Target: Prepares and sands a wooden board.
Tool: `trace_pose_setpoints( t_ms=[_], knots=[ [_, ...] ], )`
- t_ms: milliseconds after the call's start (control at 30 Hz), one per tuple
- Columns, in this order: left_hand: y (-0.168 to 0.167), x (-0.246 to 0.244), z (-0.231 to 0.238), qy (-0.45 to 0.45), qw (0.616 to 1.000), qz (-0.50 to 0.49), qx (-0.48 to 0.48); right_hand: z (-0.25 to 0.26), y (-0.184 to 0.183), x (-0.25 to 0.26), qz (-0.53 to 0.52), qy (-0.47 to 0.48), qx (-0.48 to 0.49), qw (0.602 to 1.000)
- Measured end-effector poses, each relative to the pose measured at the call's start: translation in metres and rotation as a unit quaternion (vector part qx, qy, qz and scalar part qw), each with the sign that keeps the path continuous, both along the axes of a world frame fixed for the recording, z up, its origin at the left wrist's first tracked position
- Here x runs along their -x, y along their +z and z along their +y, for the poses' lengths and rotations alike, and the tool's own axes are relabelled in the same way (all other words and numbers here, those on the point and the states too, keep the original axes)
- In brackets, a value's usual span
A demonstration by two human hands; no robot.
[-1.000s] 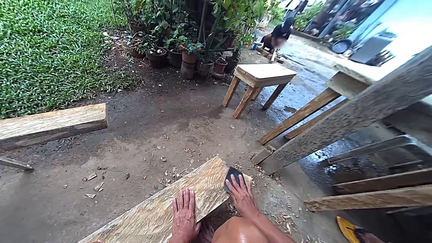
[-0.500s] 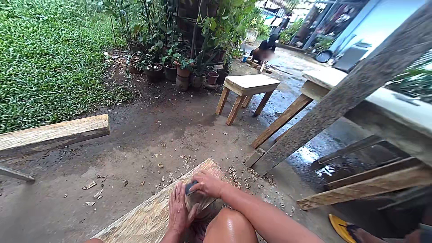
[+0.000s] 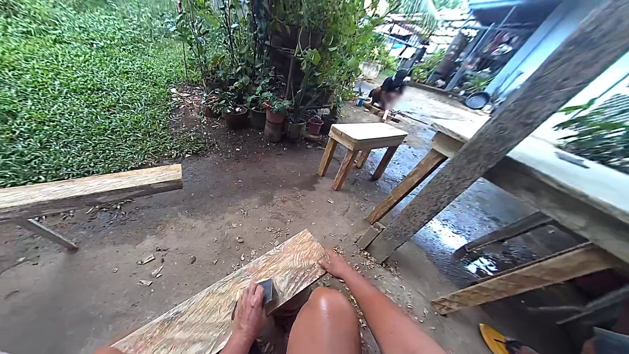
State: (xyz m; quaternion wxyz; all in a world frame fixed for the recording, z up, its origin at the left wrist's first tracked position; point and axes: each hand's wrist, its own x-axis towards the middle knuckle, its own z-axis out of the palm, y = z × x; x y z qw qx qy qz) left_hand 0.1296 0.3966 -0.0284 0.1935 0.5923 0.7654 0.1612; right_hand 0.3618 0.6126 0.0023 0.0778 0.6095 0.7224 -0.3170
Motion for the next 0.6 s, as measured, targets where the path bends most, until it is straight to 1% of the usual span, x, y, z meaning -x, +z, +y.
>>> trace_pose_setpoints(
  t_ms=[33, 100, 200, 267, 333, 400, 500, 600],
  knots=[
    [-0.005, 0.001, -0.007, -0.002, 1.0, -0.004, 0.024, 0.0, -0.004, 0.004, -0.001, -0.02, 0.01, 1.0],
    [-0.028, 0.004, -0.022, -0.01, 1.0, 0.002, 0.02, 0.001, -0.007, 0.015, 0.001, -0.065, 0.014, 0.998],
    [-0.057, 0.008, -0.036, -0.031, 0.997, 0.029, -0.058, 0.003, -0.005, 0.029, 0.011, -0.132, 0.02, 0.991],
    [-0.071, 0.005, -0.038, -0.011, 0.991, 0.041, -0.131, 0.009, -0.004, 0.03, 0.016, -0.151, 0.03, 0.988],
    [-0.078, 0.004, -0.035, 0.026, 0.98, 0.042, -0.195, 0.019, 0.001, 0.027, 0.031, -0.148, 0.042, 0.988],
    [-0.08, 0.006, -0.026, 0.035, 0.968, 0.065, -0.241, 0.027, 0.005, 0.025, 0.063, -0.16, 0.03, 0.985],
    [-0.076, 0.009, -0.009, 0.019, 0.95, 0.123, -0.286, 0.036, 0.024, 0.034, 0.109, -0.163, -0.002, 0.981],
    [-0.075, 0.002, 0.002, -0.015, 0.933, 0.192, -0.306, 0.043, 0.046, 0.028, 0.118, -0.154, -0.024, 0.981]
  ],
)
